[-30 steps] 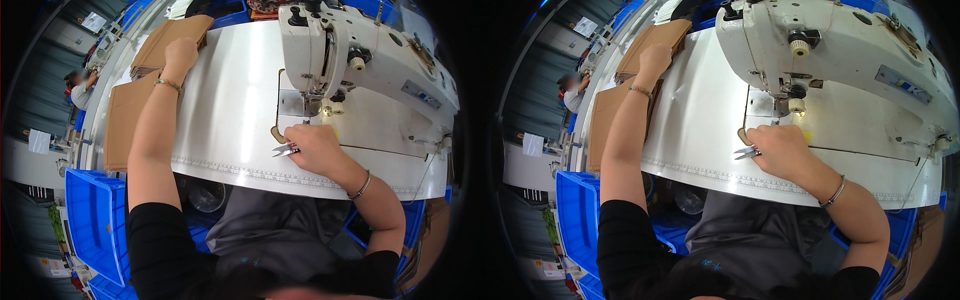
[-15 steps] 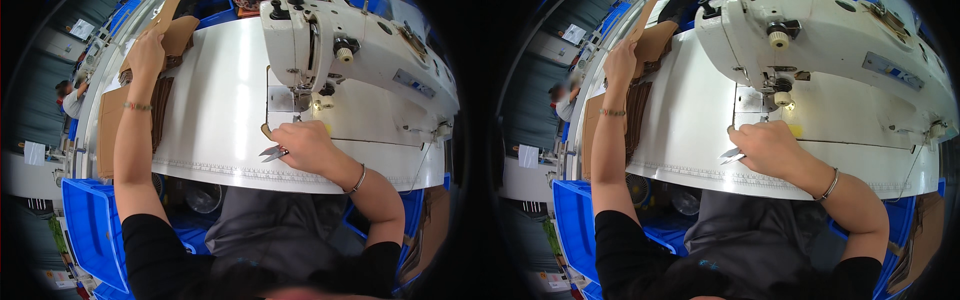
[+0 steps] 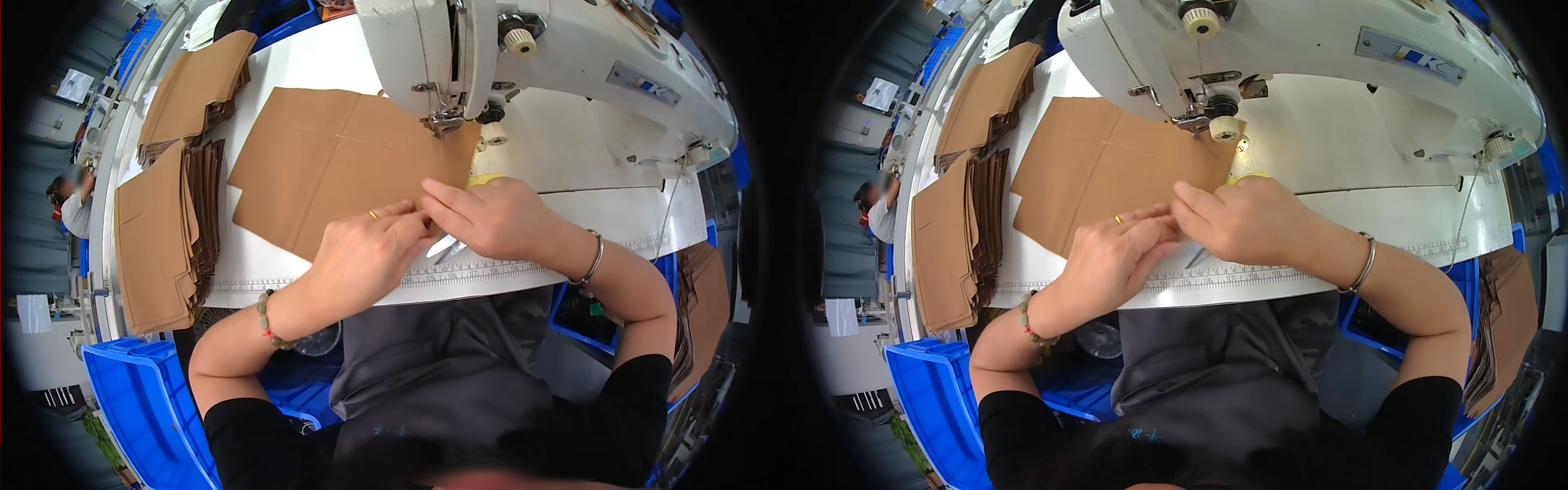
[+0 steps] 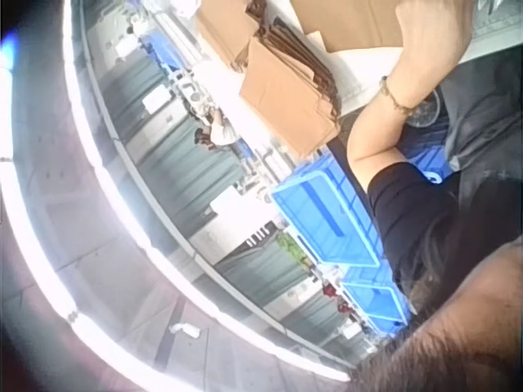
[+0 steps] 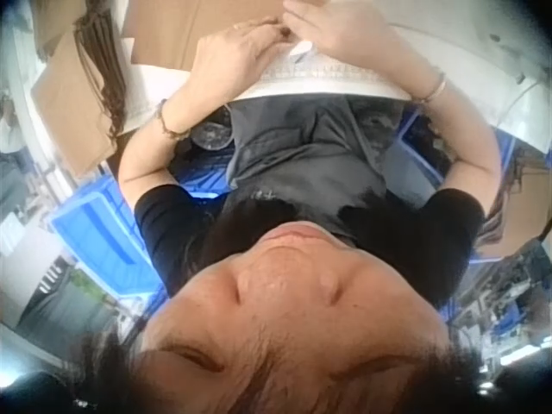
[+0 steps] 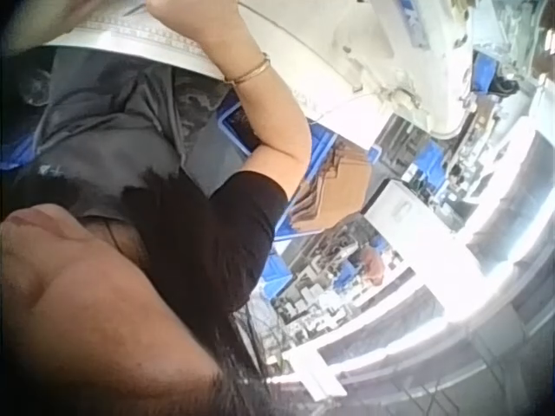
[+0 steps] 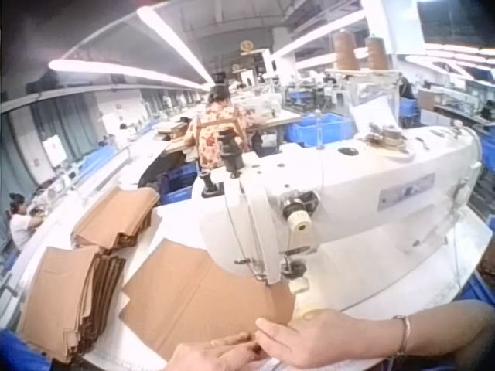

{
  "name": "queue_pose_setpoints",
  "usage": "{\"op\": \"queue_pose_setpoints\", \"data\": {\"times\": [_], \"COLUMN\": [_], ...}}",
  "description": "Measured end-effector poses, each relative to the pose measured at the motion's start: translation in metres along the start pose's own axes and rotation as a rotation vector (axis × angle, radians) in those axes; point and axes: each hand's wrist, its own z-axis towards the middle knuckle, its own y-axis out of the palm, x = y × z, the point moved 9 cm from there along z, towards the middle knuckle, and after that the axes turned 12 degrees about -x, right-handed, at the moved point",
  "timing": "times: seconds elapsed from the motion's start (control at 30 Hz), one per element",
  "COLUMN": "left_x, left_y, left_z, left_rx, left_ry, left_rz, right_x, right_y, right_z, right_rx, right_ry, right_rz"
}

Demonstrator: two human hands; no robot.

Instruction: Sewing and trimming brown leather pieces using an industrial sewing machine.

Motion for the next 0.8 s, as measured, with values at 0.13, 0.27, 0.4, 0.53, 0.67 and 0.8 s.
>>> {"op": "queue_pose_setpoints", "data": {"times": [0.13, 0.27, 0.4, 0.53, 0.67, 0.8], "left_x": [0.0, -0.018, -0.012, -0.009, -0.007, -0.005], "left_y": [-0.014, -0.008, 0.017, 0.02, 0.021, 0.021], "left_z": [-0.01, -0.017, -0.012, 0.007, 0.018, 0.026], "left_rx": [0.02, -0.006, -0.063, -0.011, 0.037, 0.073], "left_ry": [0.183, 0.094, 0.131, 0.097, 0.065, 0.119], "left_rz": [-0.169, 0.131, 0.056, 0.139, 0.206, 0.165], "right_x": [0.022, 0.078, 0.114, 0.123, 0.131, 0.146], "right_y": [0.003, 0.0, -0.009, -0.01, -0.048, -0.144], "right_z": [-0.023, -0.072, -0.104, -0.109, -0.131, -0.183], "right_rx": [-0.201, -0.205, -0.213, -0.274, -0.212, 0.001], "right_ry": [-0.09, 0.049, 0.134, 0.224, 0.326, 0.357], "right_rz": [0.075, 0.01, -0.01, -0.076, -0.099, -0.389]}}
